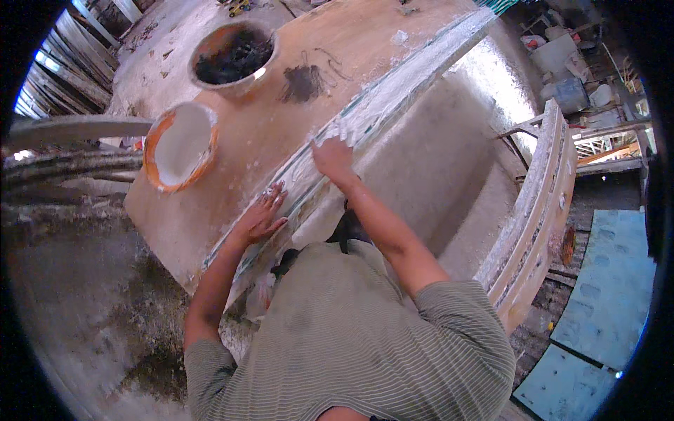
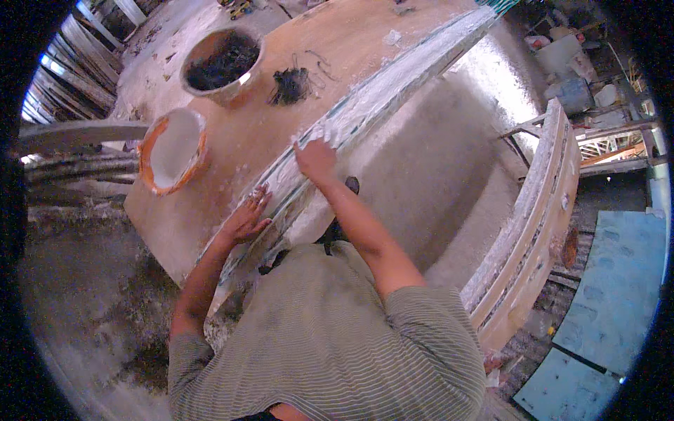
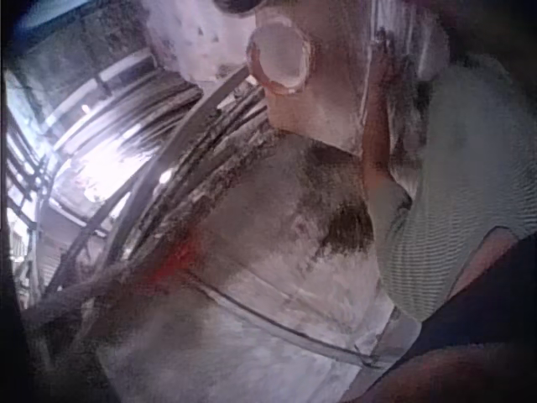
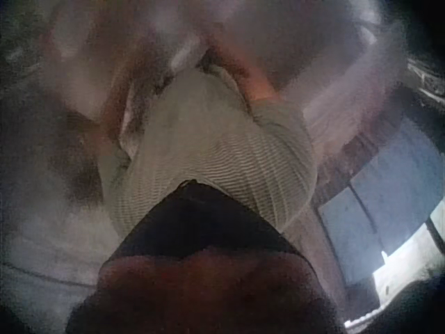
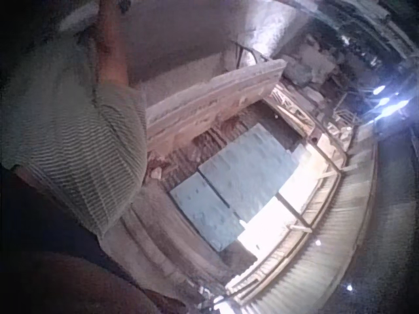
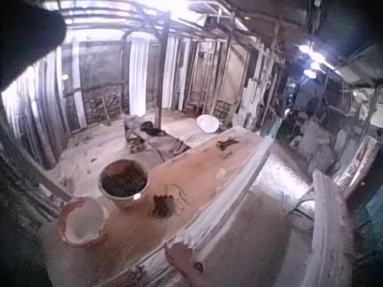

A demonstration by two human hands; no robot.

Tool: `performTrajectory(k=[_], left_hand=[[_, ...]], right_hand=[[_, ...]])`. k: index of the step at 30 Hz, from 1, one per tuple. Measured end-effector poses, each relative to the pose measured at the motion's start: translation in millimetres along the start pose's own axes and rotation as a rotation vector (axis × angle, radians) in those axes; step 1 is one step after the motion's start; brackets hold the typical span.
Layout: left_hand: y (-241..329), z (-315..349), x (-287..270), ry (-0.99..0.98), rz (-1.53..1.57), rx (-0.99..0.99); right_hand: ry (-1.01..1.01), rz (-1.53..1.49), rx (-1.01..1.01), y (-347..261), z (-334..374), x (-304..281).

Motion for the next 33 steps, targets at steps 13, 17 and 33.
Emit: performTrajectory(k=[13,17,33], left_hand=[[54.0,-261.9,-83.0,-0.048,0.139,-0.015],[71.1,-344.8,-104.4,-0.016,0.260,-0.014],[119.5,-416.3,-94.0,0.238,-0.035,0.267]], right_hand=[[-0.115,0.123,-0.080,220.4,-199.8,-140.6],[-0.020,-0.001,-0.081,204.1,-174.8,-90.9],[0.074,-0.049,0.319,341.7,-295.6,-159.5]])
Point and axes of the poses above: each hand's wrist, its own z-axis away from the middle knuckle, its own x-axis out of the palm, y = z × x, the point moved 8 cm from there along -z, towards the middle knuckle, and after that the axes turned 4 degrees about -y, right-handed, at the moved point
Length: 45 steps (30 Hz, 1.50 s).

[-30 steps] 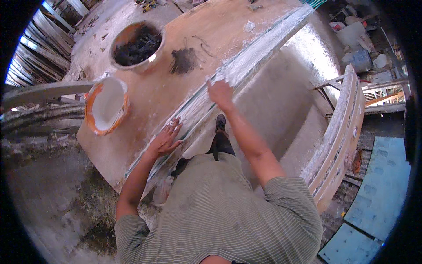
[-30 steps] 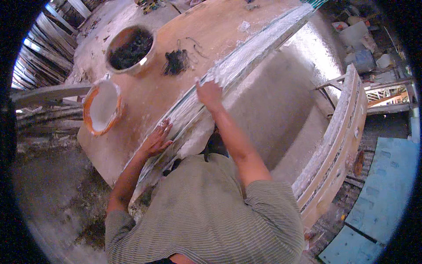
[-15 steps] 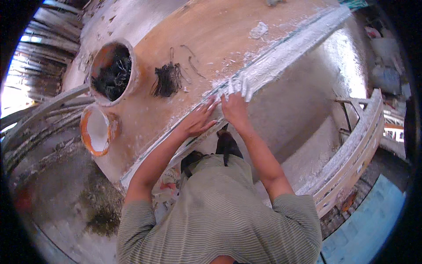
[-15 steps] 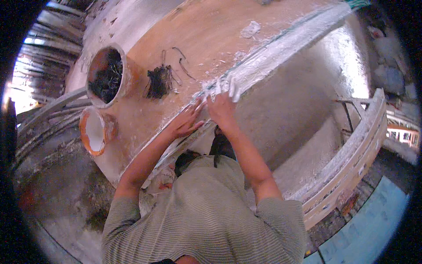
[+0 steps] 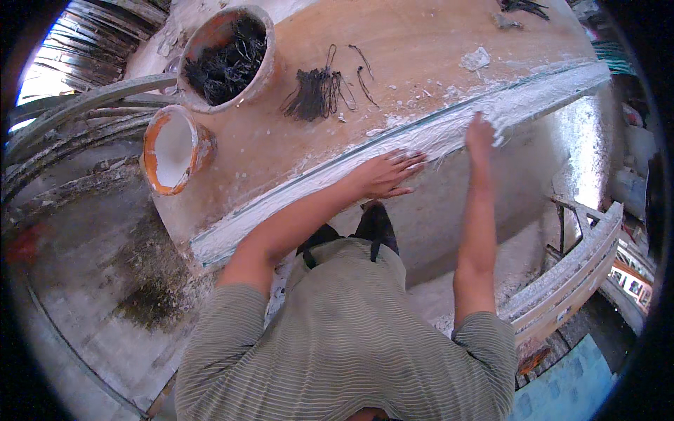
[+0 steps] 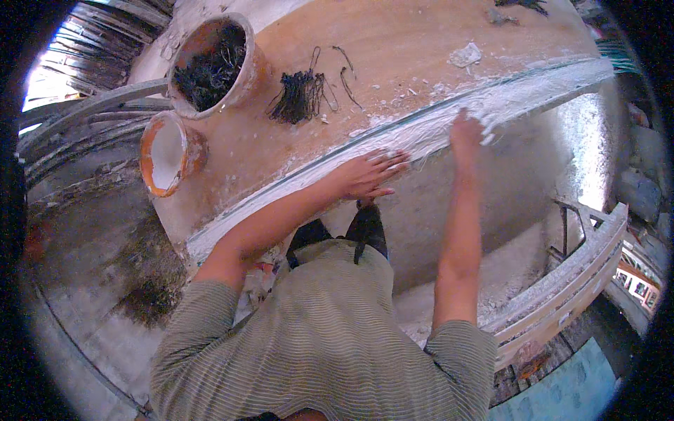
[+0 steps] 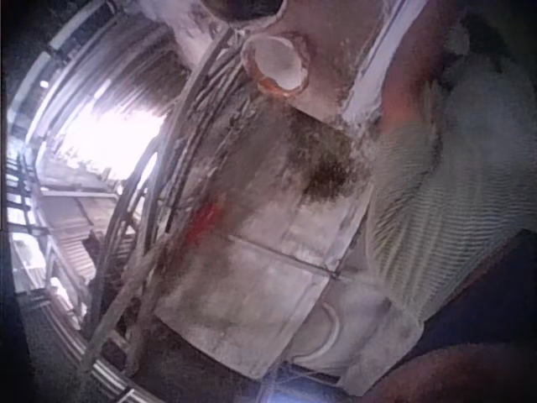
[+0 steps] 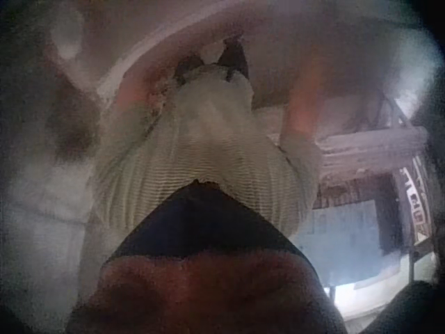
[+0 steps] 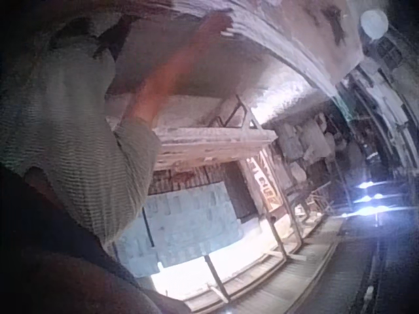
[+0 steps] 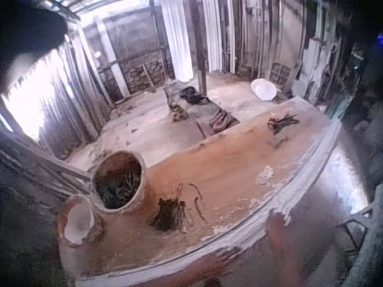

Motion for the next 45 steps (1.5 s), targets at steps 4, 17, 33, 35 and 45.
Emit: performTrajectory(k=[4,17,33,35,45], left_hand=[[6.7,99.2,-5.4,-0.089,-0.014,-0.077],[29.3,342.6,-16.3,-0.202,0.045,-0.456],[12.4,275.2,-61.3,0.305,0.231,-0.790],[4.9,257.9,-70.7,0.364,0.260,-0.824],[-18.1,240.2,-58.2,0.798,0.760,-0.996]], right_hand=[[0.011,0.124,-0.152,-54.9,95.6,42.9],[0.256,-0.081,-0.591,-183.8,322.6,91.0],[0.096,0.241,-0.891,-235.2,177.0,78.3],[0.154,0.059,-0.997,-229.0,204.7,77.6],[-0.740,-1.003,-0.888,-254.5,323.6,28.4]])
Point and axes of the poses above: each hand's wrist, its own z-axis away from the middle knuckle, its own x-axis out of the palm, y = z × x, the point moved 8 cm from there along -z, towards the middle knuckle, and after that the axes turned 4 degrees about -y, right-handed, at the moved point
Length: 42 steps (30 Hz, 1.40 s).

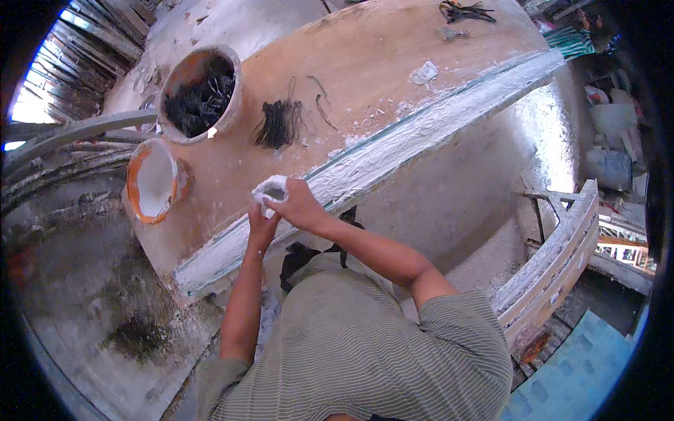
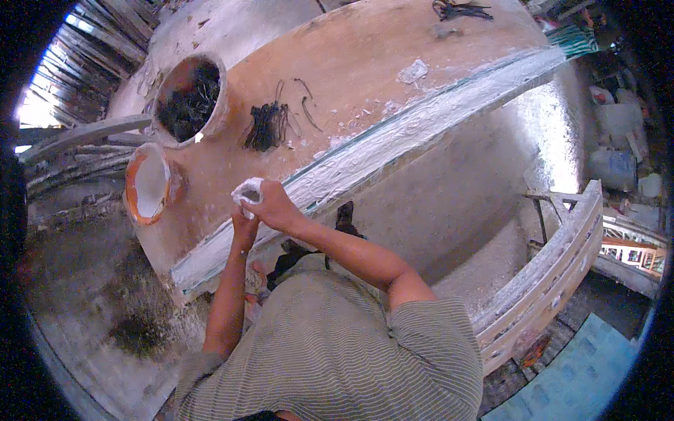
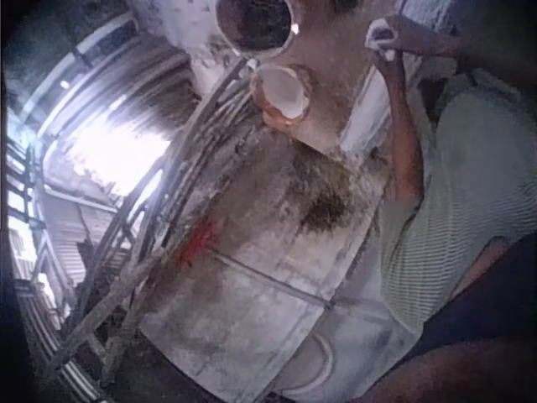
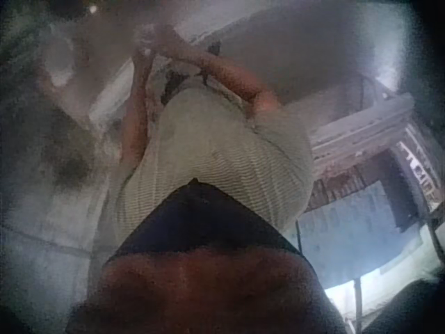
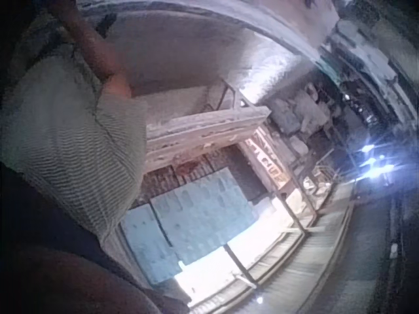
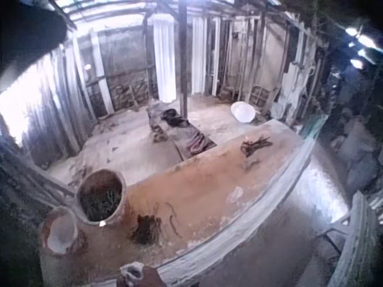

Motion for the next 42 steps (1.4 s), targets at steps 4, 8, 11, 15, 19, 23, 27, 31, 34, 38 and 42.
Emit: performTrajectory(k=[4,8,11,15,19,23,27,31,34,38,42], left_hand=[[17.3,1.4,-10.4,-0.004,-0.083,0.028],[-7.0,23.6,-46.7,0.010,-0.151,0.096],[-28.2,43.1,-70.7,0.042,-0.294,0.177],[-47.3,68.0,-93.2,0.006,-0.410,0.329],[-61.3,92.0,-113.9,-0.075,-0.385,0.439],[-65.5,119.9,-134.4,-0.108,-0.542,0.571],[-88.1,133.4,-155.0,-0.156,-0.591,0.532],[-109.1,146.4,-172.2,-0.207,-0.661,0.494],[-115.7,160.6,-193.6,-0.157,-0.719,0.485],[-118.6,165.6,-215.4,-0.140,-0.736,0.446],[-133.1,168.8,-229.5,-0.164,-0.768,0.391]], right_hand=[[0.173,0.027,0.122,20.0,1.6,-35.6],[0.327,0.174,0.231,34.7,21.0,-72.4],[0.454,0.456,0.300,67.2,43.7,-84.8],[0.629,0.940,0.468,87.0,69.5,-87.5],[0.737,1.094,0.557,76.1,76.2,-79.9],[0.839,1.253,0.573,73.9,81.2,-87.8],[0.968,1.376,0.520,72.8,87.0,-84.5],[0.708,1.534,0.341,124.2,76.0,-45.1],[0.396,1.467,0.411,114.5,70.9,52.9],[0.447,1.613,0.073,130.0,85.0,139.0],[0.085,1.332,0.254,113.7,88.3,237.4]])
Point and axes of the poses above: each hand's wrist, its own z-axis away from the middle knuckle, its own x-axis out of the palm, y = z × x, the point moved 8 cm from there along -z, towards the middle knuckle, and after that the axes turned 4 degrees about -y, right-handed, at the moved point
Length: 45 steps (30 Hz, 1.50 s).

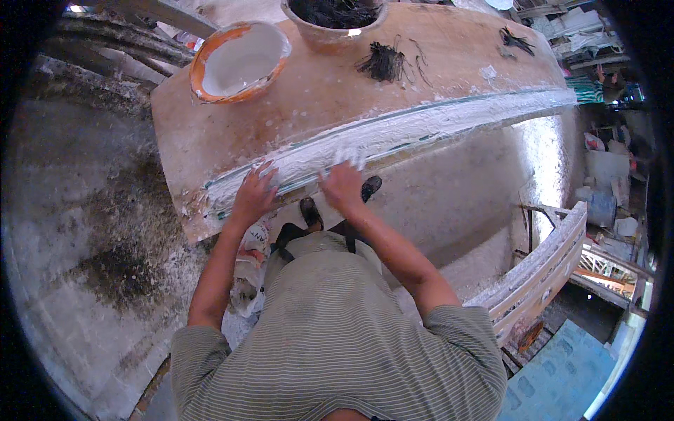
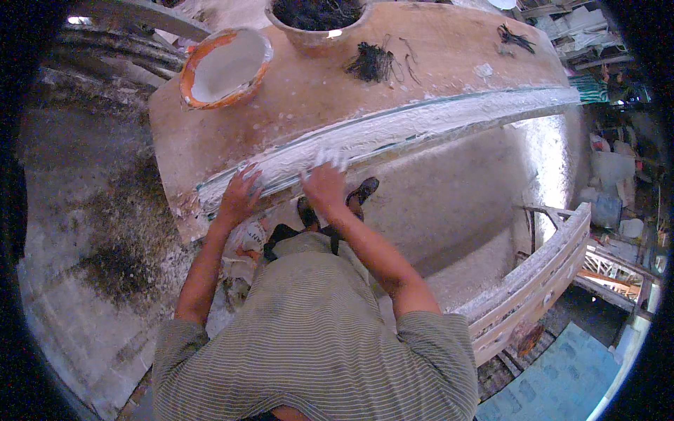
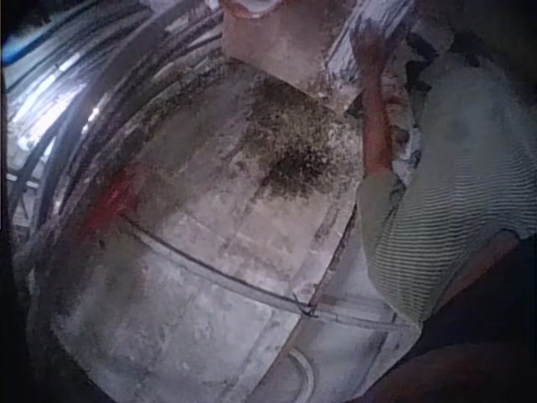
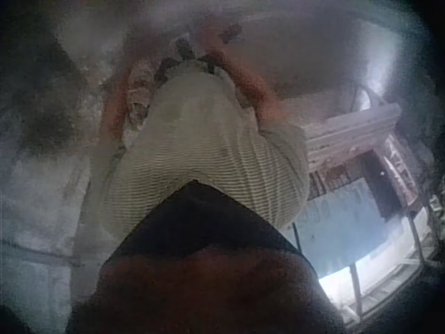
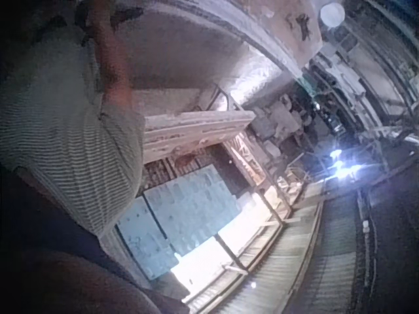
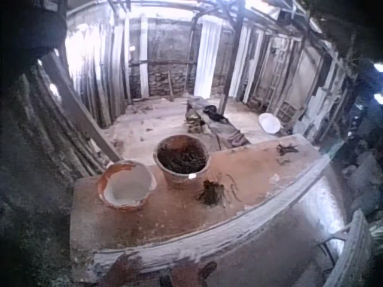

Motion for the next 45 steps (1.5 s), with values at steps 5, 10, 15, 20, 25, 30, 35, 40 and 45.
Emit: performTrajectory(k=[5,10,15,20,25,30,35,40,45], left_hand=[[2.6,-5.0,3.5,-0.181,-0.073,0.116],[13.0,-21.1,16.7,-0.364,-0.228,0.276],[33.4,-50.4,33.4,-0.397,-0.338,0.374],[62.5,-92.1,56.2,-0.394,-0.370,0.413],[121.9,-162.4,80.3,-0.352,-0.410,0.500],[203.6,-250.9,109.3,-0.208,-0.295,0.627],[261.4,-328.7,142.5,-0.045,-0.128,0.660],[251.4,-335.4,144.0,0.029,-0.127,0.508],[170.7,-244.4,112.4,-0.053,-0.159,0.474]], right_hand=[[-0.128,-0.147,-0.143,-61.8,2.9,8.2],[-0.170,-0.155,0.090,-42.1,-29.2,-11.0],[-0.052,-0.154,0.368,51.3,-58.3,-41.0],[0.008,-0.002,0.539,196.7,-86.1,-84.0],[0.134,-0.091,0.630,353.1,-111.8,-104.7],[0.279,-0.229,0.561,455.0,-105.5,-96.1],[0.248,-0.178,0.559,489.1,-69.0,-48.4],[0.270,-0.070,0.334,444.8,-27.5,-24.5],[0.199,-0.343,0.228,269.1,-30.4,-50.7]])
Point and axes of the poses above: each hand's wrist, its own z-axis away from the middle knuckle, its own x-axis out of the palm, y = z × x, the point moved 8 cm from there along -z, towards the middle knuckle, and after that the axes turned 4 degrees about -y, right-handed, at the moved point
